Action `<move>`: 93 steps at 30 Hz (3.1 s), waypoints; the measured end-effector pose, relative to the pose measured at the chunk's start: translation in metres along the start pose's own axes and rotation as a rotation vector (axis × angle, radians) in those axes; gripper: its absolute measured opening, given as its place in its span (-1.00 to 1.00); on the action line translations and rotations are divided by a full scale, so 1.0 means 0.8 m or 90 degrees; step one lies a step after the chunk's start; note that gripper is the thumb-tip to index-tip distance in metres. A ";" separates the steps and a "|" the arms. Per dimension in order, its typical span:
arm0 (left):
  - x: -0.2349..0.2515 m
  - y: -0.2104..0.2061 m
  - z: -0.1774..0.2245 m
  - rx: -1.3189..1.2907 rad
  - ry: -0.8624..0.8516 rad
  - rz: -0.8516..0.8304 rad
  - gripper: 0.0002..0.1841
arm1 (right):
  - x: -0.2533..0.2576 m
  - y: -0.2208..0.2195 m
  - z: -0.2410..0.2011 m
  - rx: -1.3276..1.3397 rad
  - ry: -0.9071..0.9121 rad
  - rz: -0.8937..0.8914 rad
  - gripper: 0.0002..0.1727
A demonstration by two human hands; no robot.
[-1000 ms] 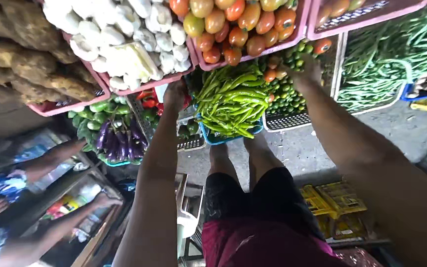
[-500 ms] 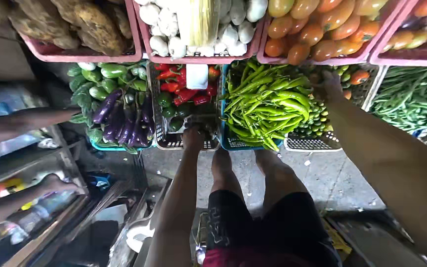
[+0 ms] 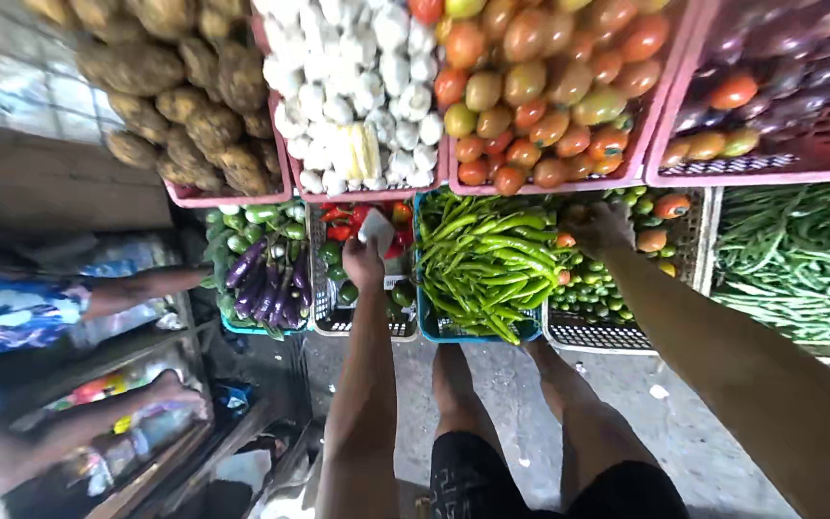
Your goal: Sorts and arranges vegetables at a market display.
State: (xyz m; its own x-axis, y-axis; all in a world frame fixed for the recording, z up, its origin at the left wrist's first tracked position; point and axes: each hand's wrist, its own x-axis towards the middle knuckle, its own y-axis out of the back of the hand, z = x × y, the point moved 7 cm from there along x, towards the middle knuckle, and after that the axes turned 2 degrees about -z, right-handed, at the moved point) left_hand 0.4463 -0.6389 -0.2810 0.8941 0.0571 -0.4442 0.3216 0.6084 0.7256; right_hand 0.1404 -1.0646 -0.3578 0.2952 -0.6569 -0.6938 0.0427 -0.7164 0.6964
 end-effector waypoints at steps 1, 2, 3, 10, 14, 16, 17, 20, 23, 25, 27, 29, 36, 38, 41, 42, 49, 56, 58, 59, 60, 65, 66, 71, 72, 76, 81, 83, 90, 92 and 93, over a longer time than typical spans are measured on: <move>-0.024 0.021 0.015 -0.037 -0.034 0.040 -0.64 | -0.002 0.004 0.001 0.007 0.010 -0.015 -0.24; -0.050 0.043 0.040 -0.066 -0.085 0.075 -0.70 | -0.002 0.005 0.004 0.020 0.019 -0.029 -0.26; -0.073 0.060 0.071 -0.079 -0.149 0.100 -0.74 | -0.002 0.005 0.008 0.030 0.032 -0.038 -0.27; -0.092 0.097 0.320 0.152 -0.629 0.263 -0.70 | -0.017 0.013 -0.008 0.103 0.222 -0.037 -0.26; -0.053 0.021 0.379 0.386 -0.554 0.081 -0.45 | -0.012 0.017 0.028 0.080 0.237 -0.076 -0.15; -0.043 0.003 0.371 0.404 -0.532 0.014 -0.44 | -0.009 0.024 0.042 0.082 0.231 -0.077 -0.10; -0.048 0.005 0.368 0.377 -0.527 0.011 -0.45 | -0.009 0.029 0.048 0.093 0.223 -0.078 -0.10; -0.126 -0.006 0.362 0.294 -0.497 0.005 -0.49 | -0.005 0.035 0.066 0.118 0.180 -0.084 -0.21; -0.256 -0.125 0.341 0.349 -0.522 -0.254 -0.63 | 0.004 0.039 0.070 0.101 0.193 -0.054 -0.26; -0.322 -0.239 0.310 0.517 -0.575 -0.452 -0.65 | -0.002 0.028 0.054 0.058 0.279 -0.035 -0.28; -0.339 -0.340 0.289 0.663 -0.643 -0.526 -0.56 | -0.011 0.022 0.030 0.003 0.368 -0.025 -0.27; -0.319 -0.407 0.283 0.765 -0.642 -0.509 -0.39 | -0.016 0.016 0.015 -0.046 0.397 -0.039 -0.24; -0.258 -0.456 0.282 0.903 -0.604 -0.381 -0.30 | -0.003 0.010 0.015 0.028 0.372 -0.055 -0.04; -0.260 -0.460 0.280 0.904 -0.622 -0.380 -0.33 | -0.010 0.010 0.022 0.028 0.391 -0.078 -0.03; -0.257 -0.472 0.273 0.901 -0.673 -0.415 -0.37 | -0.008 0.006 0.034 0.046 0.410 -0.096 -0.08; -0.253 -0.475 0.270 0.909 -0.676 -0.426 -0.36 | -0.007 0.003 0.039 0.069 0.406 -0.093 -0.12; -0.287 -0.470 0.288 0.962 -0.661 -0.467 -0.40 | -0.034 0.027 0.103 0.283 0.229 -0.109 -0.28; -0.312 -0.471 0.254 0.944 -0.552 -0.501 -0.25 | -0.109 -0.069 0.124 0.342 0.119 -0.363 -0.29; -0.306 -0.476 0.245 0.888 -0.572 -0.489 -0.30 | -0.106 -0.088 0.103 0.269 0.109 -0.392 -0.15; -0.302 -0.478 0.238 0.865 -0.592 -0.481 -0.31 | -0.103 -0.093 0.096 0.250 0.094 -0.394 -0.11; -0.300 -0.480 0.236 0.847 -0.610 -0.479 -0.34 | -0.097 -0.095 0.090 0.245 0.077 -0.385 -0.10; -0.320 -0.463 0.251 0.800 -0.537 -0.523 -0.36 | -0.090 -0.097 0.064 0.201 -0.009 -0.312 -0.25; -0.324 -0.459 0.261 0.790 -0.540 -0.527 -0.36 | -0.090 -0.098 0.061 0.186 -0.019 -0.302 -0.28; -0.348 -0.380 0.337 0.641 -0.556 -0.606 -0.42 | -0.094 -0.109 0.062 0.231 -0.033 -0.259 -0.32; -0.347 -0.360 0.348 0.543 -0.532 -0.648 -0.44 | -0.098 -0.109 0.069 0.241 -0.048 -0.246 -0.30; -0.323 -0.300 0.355 0.085 -0.243 -0.853 -0.49 | -0.113 -0.108 0.086 0.328 -0.143 -0.200 -0.30; -0.300 -0.309 0.333 -0.070 -0.080 -0.791 -0.65 | -0.109 -0.001 0.124 0.789 -0.252 0.106 -0.37; -0.297 -0.298 0.359 -0.021 -0.207 -0.685 -0.71 | -0.103 0.069 0.119 0.873 -0.208 0.181 -0.41; -0.256 -0.294 0.576 0.396 -1.008 -0.284 -0.64 | -0.043 0.229 0.019 0.735 0.120 0.204 -0.41; -0.222 -0.316 0.603 0.552 -1.047 -0.248 -0.62 | -0.029 0.252 -0.009 0.771 0.167 0.211 -0.46; -0.215 -0.315 0.606 0.593 -1.040 -0.251 -0.59 | -0.024 0.264 -0.023 0.761 0.187 0.209 -0.47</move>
State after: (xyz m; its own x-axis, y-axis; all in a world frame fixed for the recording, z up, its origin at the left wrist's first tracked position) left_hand 0.3628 -1.1857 -0.1325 -0.0569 -0.9820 -0.1799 0.0942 -0.1847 0.9783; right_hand 0.1613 -1.1990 -0.1944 0.3346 -0.8760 -0.3473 -0.9099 -0.3962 0.1228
